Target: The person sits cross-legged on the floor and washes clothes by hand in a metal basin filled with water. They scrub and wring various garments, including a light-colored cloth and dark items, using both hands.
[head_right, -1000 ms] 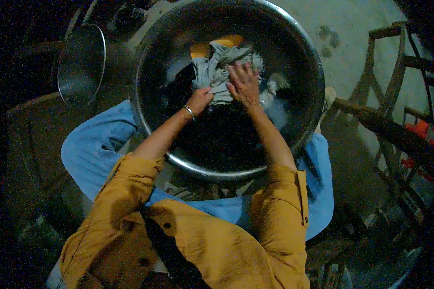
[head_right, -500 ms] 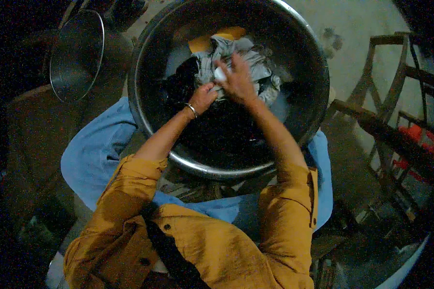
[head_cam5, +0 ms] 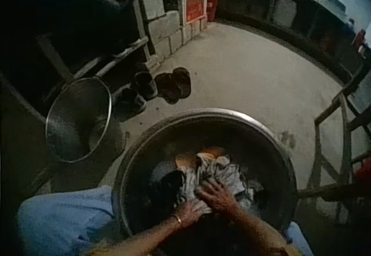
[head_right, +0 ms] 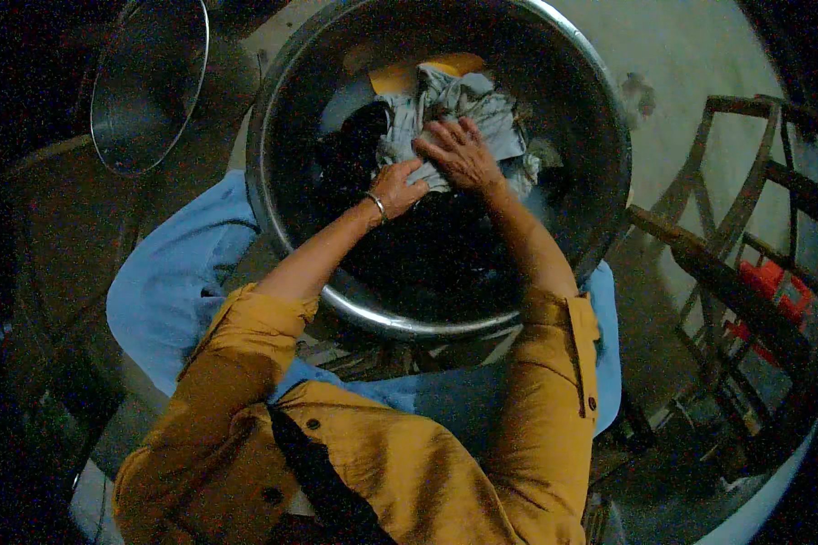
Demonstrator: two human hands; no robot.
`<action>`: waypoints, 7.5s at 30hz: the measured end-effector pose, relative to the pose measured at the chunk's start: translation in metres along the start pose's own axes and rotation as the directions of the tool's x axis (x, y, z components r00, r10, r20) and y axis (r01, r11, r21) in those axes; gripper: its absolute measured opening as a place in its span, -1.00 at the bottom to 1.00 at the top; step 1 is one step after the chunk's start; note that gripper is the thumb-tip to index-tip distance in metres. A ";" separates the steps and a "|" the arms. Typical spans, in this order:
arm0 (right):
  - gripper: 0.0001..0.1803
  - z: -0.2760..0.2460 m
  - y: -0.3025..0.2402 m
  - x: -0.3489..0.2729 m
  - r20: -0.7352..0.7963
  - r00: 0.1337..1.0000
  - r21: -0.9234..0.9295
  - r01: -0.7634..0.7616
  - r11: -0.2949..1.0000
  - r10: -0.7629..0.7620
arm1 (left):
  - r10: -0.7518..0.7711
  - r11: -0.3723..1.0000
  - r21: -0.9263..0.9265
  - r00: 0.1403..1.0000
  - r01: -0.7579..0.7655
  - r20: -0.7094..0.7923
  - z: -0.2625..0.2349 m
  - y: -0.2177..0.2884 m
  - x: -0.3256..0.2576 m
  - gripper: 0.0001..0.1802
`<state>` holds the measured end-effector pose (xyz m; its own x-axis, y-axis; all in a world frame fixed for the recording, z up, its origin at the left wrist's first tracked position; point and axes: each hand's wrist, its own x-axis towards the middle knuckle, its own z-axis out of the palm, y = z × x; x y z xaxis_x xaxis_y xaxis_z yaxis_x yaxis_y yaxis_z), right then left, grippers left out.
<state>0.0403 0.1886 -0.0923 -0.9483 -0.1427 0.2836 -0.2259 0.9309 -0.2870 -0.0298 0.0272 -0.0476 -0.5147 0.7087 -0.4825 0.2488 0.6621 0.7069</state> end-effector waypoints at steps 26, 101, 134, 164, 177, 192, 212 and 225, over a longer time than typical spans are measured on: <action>-0.55 0.002 0.074 -0.021 -0.080 0.767 0.074 -0.632 0.771 0.637 | -0.027 0.984 -0.175 0.932 -0.039 -0.361 -0.018 -0.041 0.042 -0.49; -0.69 0.049 0.045 -0.003 0.054 0.778 0.338 -0.604 0.722 0.626 | 0.473 0.757 0.585 0.861 -0.290 -0.185 0.015 -0.013 -0.058 -0.61; -0.43 0.026 0.014 -0.019 -0.219 0.820 0.095 -0.521 0.848 0.528 | 0.389 0.861 0.441 0.886 -0.253 -0.252 0.020 -0.026 -0.042 -0.62; -0.54 0.009 -0.039 -0.023 0.026 0.978 -0.047 -0.207 0.977 0.208 | 0.309 0.776 0.604 0.944 -0.180 -0.117 0.030 -0.023 -0.066 -0.51; -0.61 0.008 -0.042 -0.025 -0.112 0.976 0.039 -0.182 0.983 0.185 | 0.400 0.788 0.571 0.895 -0.227 -0.196 0.032 -0.027 -0.062 -0.64; -0.75 0.006 0.040 -0.044 -0.175 0.820 0.643 -0.324 0.694 0.545 | 0.650 0.613 0.408 0.725 -0.676 0.225 0.053 0.053 -0.097 -0.74; -0.58 0.039 -0.106 -0.015 0.212 0.941 0.032 -0.276 0.961 0.263 | 0.196 0.832 0.554 0.951 -0.031 -0.241 0.023 -0.035 -0.097 -0.74; -0.35 0.004 -0.077 -0.018 0.286 0.949 0.046 -0.150 0.988 0.131 | 0.183 0.862 0.506 0.948 -0.027 -0.261 0.011 -0.034 -0.105 -0.78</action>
<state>0.0741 0.1186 -0.0788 -0.9935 -0.1096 -0.0297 -0.0911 0.9252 -0.3685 0.0245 -0.0670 -0.0270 -0.6564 0.7293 -0.1930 0.6435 0.6748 0.3614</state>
